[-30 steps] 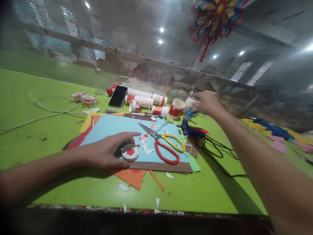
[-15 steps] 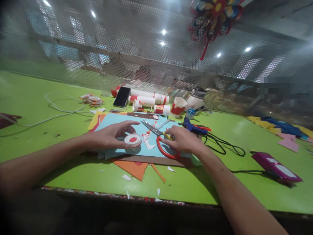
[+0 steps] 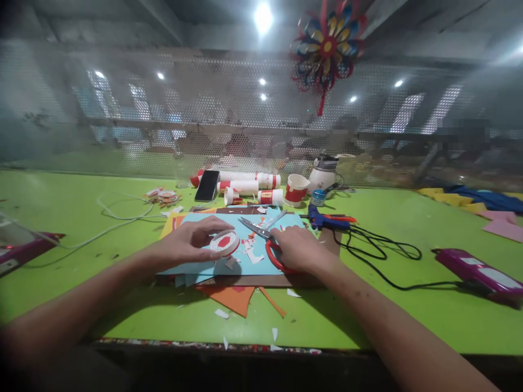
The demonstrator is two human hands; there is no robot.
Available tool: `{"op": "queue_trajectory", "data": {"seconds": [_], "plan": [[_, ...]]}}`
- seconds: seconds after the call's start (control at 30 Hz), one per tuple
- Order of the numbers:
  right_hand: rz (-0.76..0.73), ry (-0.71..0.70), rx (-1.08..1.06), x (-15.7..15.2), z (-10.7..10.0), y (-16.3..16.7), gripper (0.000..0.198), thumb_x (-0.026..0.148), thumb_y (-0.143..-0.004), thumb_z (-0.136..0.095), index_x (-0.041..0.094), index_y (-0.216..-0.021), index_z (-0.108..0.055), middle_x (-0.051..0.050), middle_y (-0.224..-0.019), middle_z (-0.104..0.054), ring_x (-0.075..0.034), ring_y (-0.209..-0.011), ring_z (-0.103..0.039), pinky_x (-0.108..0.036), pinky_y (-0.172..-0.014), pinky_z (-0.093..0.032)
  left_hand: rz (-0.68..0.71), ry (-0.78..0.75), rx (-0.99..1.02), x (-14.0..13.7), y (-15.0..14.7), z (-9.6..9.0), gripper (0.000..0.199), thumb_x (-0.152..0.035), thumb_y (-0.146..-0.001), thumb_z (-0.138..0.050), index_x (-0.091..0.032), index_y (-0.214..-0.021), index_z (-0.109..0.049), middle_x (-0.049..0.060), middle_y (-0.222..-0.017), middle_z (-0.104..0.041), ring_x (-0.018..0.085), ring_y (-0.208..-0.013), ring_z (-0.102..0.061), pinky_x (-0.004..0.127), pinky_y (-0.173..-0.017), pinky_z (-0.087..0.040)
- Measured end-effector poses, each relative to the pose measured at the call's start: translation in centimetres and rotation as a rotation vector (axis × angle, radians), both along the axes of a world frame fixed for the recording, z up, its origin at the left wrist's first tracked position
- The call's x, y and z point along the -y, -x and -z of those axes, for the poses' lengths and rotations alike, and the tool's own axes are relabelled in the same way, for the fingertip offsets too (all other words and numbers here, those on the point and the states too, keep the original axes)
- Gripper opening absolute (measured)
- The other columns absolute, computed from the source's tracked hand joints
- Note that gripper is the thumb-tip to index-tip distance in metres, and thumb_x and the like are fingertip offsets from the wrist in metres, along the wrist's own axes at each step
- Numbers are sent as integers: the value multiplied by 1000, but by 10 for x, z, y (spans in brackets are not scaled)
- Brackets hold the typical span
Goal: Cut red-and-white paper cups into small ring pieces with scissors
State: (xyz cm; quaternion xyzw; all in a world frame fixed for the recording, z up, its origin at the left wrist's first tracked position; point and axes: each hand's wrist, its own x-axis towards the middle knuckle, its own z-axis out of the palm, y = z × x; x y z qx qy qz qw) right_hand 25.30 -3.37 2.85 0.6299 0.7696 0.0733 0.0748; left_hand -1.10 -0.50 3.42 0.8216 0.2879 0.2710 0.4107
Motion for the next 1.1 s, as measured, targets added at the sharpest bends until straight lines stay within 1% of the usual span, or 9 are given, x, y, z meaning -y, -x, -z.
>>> {"op": "queue_trajectory", "data": {"seconds": [0.13,0.23,0.43,0.57,0.83,0.9,0.97,1.03,1.1], "plan": [[65,-15,-59,-2,4,0,31,34,-92,-56,18,-119,-56,-7,-111,-62,-18,-89,-63,-38,-75,-54,23,39,82,0,1,-4,47,-36,-74,-72,-18,-114,-55,11,-122,-57,23,-109,-57,40,-93,-48],[109,-57,-144,-3,10,-3,37,33,-92,-56,19,-126,-51,-8,-117,-59,-21,-95,-62,-40,-78,-53,30,-12,139,-2,2,-4,46,-32,-74,-71,-16,-114,-53,11,-121,-57,22,-109,-57,38,-95,-48],[122,-65,-382,-2,12,-2,39,34,-91,-57,19,-126,-50,-7,-110,-61,-20,-90,-62,-40,-77,-53,-173,-397,73,-3,7,-2,60,-33,-75,-71,-20,-127,-45,11,-130,-53,23,-117,-53,39,-101,-44],[54,-3,-610,-6,9,-5,36,33,-91,-57,20,-124,-53,-4,-100,-64,-16,-79,-62,-35,-71,-53,-207,-616,9,-1,9,-3,59,-34,-79,-68,-23,-131,-42,9,-134,-52,24,-123,-48,40,-105,-39],[-39,156,-1116,-5,0,-17,47,20,-74,-60,19,-120,-52,-1,-80,-62,-18,-78,-64,-30,-69,-52,-305,-657,34,-13,11,2,53,-39,-73,-73,-19,-118,-52,9,-113,-61,22,-97,-59,38,-82,-50],[-51,169,-1188,1,-7,-15,39,26,-75,-60,21,-112,-54,1,-77,-59,-17,-72,-63,-29,-65,-51,-322,-673,38,-15,11,2,55,-41,-73,-73,-18,-117,-53,9,-111,-62,21,-94,-60,37,-78,-50],[-83,199,-1225,8,-14,-11,21,36,-79,-59,21,-93,-58,1,-71,-57,-16,-65,-61,-30,-63,-51,-332,-682,37,-15,11,2,55,-44,-72,-73,-18,-116,-53,9,-109,-62,21,-91,-60,36,-76,-49],[-130,243,-1244,14,-18,-8,29,47,-84,-53,22,-71,-54,1,-64,-54,-17,-61,-59,-33,-62,-51,-341,-703,34,-14,12,1,56,-46,-71,-74,-17,-115,-53,9,-106,-63,21,-89,-59,35,-74,-49],[-165,262,-1252,17,-20,-7,39,52,-88,-48,23,-62,-49,0,-63,-54,-18,-63,-59,-35,-68,-52,-350,-732,30,-14,12,1,56,-47,-70,-74,-16,-112,-54,9,-104,-63,20,-85,-59,34,-73,-48]]}}
